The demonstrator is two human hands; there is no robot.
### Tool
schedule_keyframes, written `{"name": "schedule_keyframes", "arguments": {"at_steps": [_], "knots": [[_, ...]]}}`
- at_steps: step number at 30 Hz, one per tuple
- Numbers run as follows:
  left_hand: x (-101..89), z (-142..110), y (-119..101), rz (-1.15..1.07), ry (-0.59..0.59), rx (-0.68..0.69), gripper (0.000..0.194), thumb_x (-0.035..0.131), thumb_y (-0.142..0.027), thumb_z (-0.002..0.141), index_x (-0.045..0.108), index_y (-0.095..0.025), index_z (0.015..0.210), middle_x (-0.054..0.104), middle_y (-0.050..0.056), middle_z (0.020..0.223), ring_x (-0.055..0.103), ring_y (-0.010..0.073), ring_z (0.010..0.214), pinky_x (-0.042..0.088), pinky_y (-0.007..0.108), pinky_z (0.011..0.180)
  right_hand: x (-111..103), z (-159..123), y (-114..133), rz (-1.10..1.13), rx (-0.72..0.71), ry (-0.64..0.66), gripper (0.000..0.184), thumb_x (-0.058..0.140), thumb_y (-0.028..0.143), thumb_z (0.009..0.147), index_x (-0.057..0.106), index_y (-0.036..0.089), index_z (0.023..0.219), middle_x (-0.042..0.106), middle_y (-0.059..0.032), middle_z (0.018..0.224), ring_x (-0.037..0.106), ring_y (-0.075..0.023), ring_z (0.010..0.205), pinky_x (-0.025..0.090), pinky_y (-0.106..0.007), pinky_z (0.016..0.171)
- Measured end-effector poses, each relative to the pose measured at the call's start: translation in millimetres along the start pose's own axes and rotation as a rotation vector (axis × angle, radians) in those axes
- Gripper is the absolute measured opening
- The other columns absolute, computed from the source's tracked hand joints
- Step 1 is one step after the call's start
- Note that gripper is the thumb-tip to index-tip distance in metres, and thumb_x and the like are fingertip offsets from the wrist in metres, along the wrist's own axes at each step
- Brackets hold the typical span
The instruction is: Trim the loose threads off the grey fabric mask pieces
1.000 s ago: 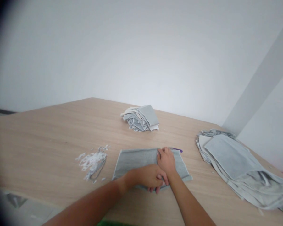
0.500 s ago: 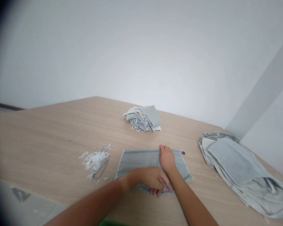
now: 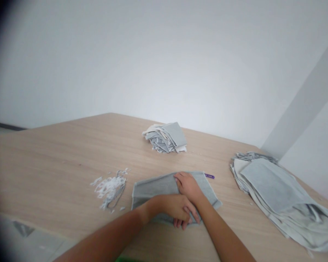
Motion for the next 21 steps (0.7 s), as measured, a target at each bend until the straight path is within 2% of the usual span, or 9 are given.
{"name": "schedule_keyframes", "arguments": {"at_steps": [4,7,10,12,14,18,21], "knots": [[0.3,-0.5,-0.7,-0.043,0.016,0.017,0.063,0.051,-0.01,0.076,0.067,-0.016,0.137,0.071,0.002,0.072,0.067,0.0146,0.055,0.056,0.023,0.051,9.5,8.3,-7.5,-0.018,0.055,-0.02,0.046,0.038,0.035,0.11,0.061,0.025,0.148,0.059,-0.0083,0.151,0.052,-0.0212,0.14,0.037,-0.037,0.117],[1.3,2.7,2.2,-0.096,0.012,0.002,0.062,0.053,-0.011,0.077,0.066,-0.017,0.137,0.071,0.002,0.071,0.067,0.0154,0.054,0.056,0.025,0.051,16.8,15.0,-15.9,-0.051,0.109,-0.019,0.05,0.036,0.04,0.11,0.056,0.025,0.153,0.054,-0.009,0.157,0.046,-0.0232,0.147,0.034,-0.041,0.12],[0.2,4.4,5.3,-0.087,-0.015,-0.026,0.057,0.052,-0.013,0.08,0.067,-0.017,0.135,0.07,0.002,0.07,0.066,0.016,0.053,0.055,0.025,0.05,22.3,19.8,-23.6,-0.089,0.154,-0.017,0.053,0.033,0.043,0.11,0.052,0.024,0.156,0.051,-0.0094,0.16,0.042,-0.0237,0.15,0.032,-0.042,0.122],[-5.2,1.1,6.8,-0.025,-0.074,-0.049,0.05,0.049,-0.015,0.084,0.07,-0.018,0.129,0.07,0.002,0.07,0.066,0.0162,0.054,0.055,0.026,0.052,24.8,20.3,-29.4,-0.118,0.197,-0.013,0.054,0.032,0.044,0.11,0.05,0.023,0.157,0.048,-0.0105,0.161,0.04,-0.0241,0.152,0.03,-0.043,0.122],[-17.5,-7.0,7.9,0.096,-0.23,-0.075,0.043,0.047,-0.018,0.088,0.074,-0.019,0.121,0.072,0.003,0.074,0.067,0.0167,0.058,0.056,0.028,0.058,25.6,17.6,-35.4,-0.143,0.247,-0.01,0.055,0.033,0.045,0.11,0.049,0.022,0.158,0.047,-0.0118,0.162,0.037,-0.0251,0.153,0.029,-0.044,0.123],[-53.9,-34.9,7.3,0.525,-0.801,-0.151,0.032,0.046,-0.021,0.093,0.076,-0.017,0.105,0.076,0.012,0.098,0.071,0.0249,0.093,0.055,0.037,0.089,22.0,6.2,-41.4,-0.165,0.275,-0.033,0.055,0.031,0.046,0.11,0.049,0.022,0.157,0.047,-0.0132,0.162,0.037,-0.0262,0.153,0.028,-0.044,0.122],[-68.6,-49.2,12.9,0.743,-1.013,-0.277,0.032,0.045,-0.016,0.092,0.072,-0.014,0.109,0.071,0.019,0.116,0.064,0.0305,0.113,0.048,0.043,0.101,16.8,-0.6,-41.8,-0.169,0.307,-0.081,0.054,0.03,0.046,0.11,0.052,0.021,0.154,0.052,-0.0146,0.157,0.042,-0.0266,0.149,0.029,-0.044,0.121]]}}
Point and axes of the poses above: each hand's wrist, its own z-axis towards the middle knuckle, its own x-axis out of the palm, y = z × x, the point moved 4 cm from there along z, towards the middle knuckle
